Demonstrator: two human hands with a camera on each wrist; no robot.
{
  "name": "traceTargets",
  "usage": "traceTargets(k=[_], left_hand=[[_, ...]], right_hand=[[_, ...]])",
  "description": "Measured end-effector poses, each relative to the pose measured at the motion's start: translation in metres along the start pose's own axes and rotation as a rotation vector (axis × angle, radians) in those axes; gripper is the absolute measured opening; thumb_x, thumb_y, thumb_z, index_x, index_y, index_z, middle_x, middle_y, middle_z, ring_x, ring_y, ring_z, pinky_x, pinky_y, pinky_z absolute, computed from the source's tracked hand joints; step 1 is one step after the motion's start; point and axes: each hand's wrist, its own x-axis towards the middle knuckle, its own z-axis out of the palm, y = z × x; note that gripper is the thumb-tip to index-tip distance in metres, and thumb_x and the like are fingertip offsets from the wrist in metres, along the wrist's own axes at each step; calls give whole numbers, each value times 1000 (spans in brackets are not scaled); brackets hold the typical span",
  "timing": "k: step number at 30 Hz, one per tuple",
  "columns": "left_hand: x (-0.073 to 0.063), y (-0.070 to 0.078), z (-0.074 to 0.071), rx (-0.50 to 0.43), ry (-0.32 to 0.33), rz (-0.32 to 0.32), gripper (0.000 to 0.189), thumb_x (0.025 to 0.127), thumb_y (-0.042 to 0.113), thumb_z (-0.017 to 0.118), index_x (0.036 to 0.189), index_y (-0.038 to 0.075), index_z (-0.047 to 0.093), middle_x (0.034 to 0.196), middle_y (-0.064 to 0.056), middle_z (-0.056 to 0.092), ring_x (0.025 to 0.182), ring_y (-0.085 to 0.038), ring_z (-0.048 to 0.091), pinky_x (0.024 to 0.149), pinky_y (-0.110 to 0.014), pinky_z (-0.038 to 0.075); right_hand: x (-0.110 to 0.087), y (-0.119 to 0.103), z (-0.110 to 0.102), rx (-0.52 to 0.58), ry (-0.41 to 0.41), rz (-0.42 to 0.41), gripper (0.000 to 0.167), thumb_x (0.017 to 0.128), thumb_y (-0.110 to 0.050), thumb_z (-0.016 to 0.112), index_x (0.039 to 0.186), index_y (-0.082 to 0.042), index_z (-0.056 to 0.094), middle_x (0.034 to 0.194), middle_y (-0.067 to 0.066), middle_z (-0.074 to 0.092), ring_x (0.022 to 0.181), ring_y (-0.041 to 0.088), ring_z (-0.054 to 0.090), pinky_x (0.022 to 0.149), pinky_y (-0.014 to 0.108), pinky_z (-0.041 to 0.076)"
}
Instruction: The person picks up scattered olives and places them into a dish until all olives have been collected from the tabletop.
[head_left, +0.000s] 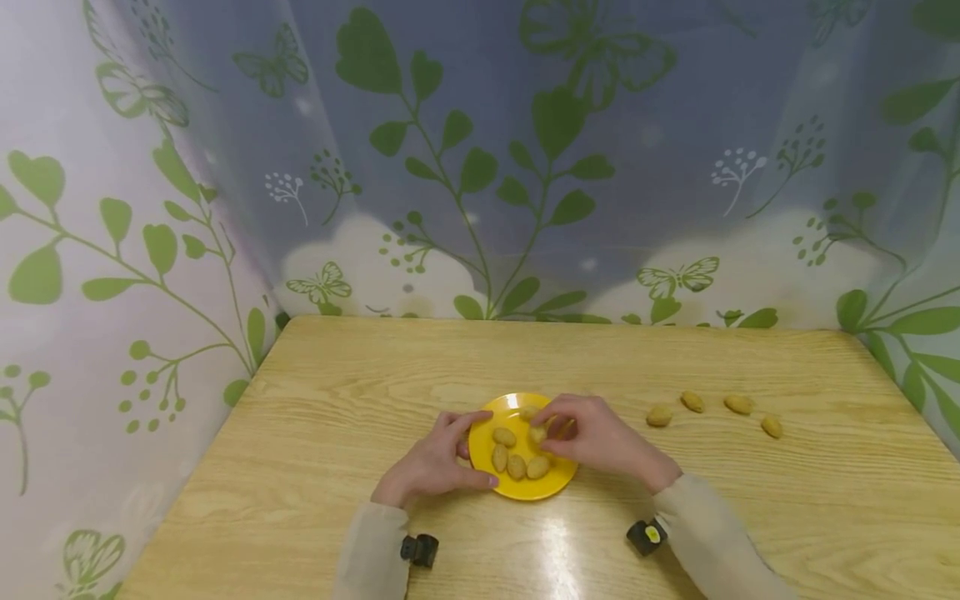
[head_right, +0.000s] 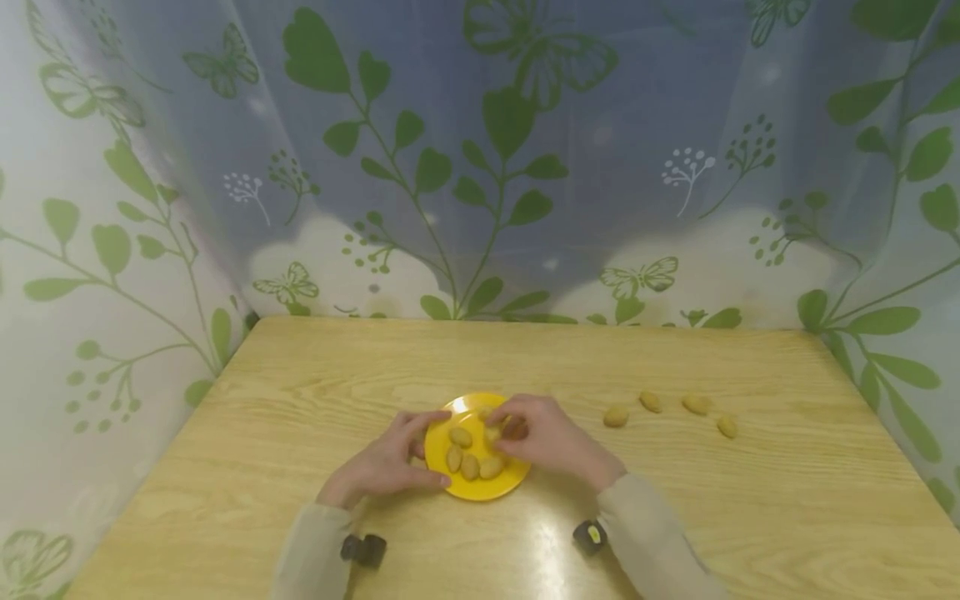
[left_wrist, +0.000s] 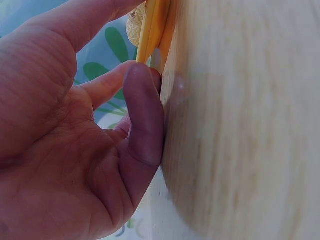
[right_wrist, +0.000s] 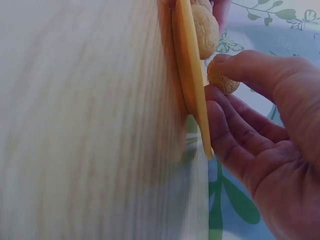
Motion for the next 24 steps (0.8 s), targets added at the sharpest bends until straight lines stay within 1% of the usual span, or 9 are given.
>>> traceTargets(k=[7, 12, 21, 24], left_hand=[[0, 0, 0, -4, 3, 0, 90, 77, 35, 90, 154, 25, 44, 142, -10, 41, 96, -18, 51, 81, -35, 42], [0, 0, 0, -3, 5, -4, 90, 77, 35, 90, 154, 26, 44, 142, -10, 41, 96, -18, 51, 81, -34, 42], [-2, 2, -1, -7, 2, -12, 90, 78, 36, 89, 155, 26, 44, 142, -10, 42, 96, -18, 52, 81, -35, 42], [-2, 2, -1, -2, 2, -10, 89, 79, 36, 89, 155, 26, 44, 143, -10, 42, 96, -19, 52, 82, -35, 42]], right_hand=[[8, -2, 4, -8, -27, -2, 25, 87, -10, 80, 111, -13, 74, 100, -1, 73, 85, 4, 66, 77, 22, 56], [14, -3, 6, -8, -34, 2, 25, 87, -10, 80, 111, -13, 74, 97, -1, 73, 85, 6, 66, 76, 22, 56], [24, -8, 12, -61, -26, -27, 25, 87, -7, 78, 111, -11, 75, 103, 1, 70, 85, 9, 68, 77, 21, 56], [26, -10, 13, -69, -16, -24, 24, 86, -5, 78, 110, -10, 75, 105, 2, 69, 86, 10, 67, 77, 21, 56]])
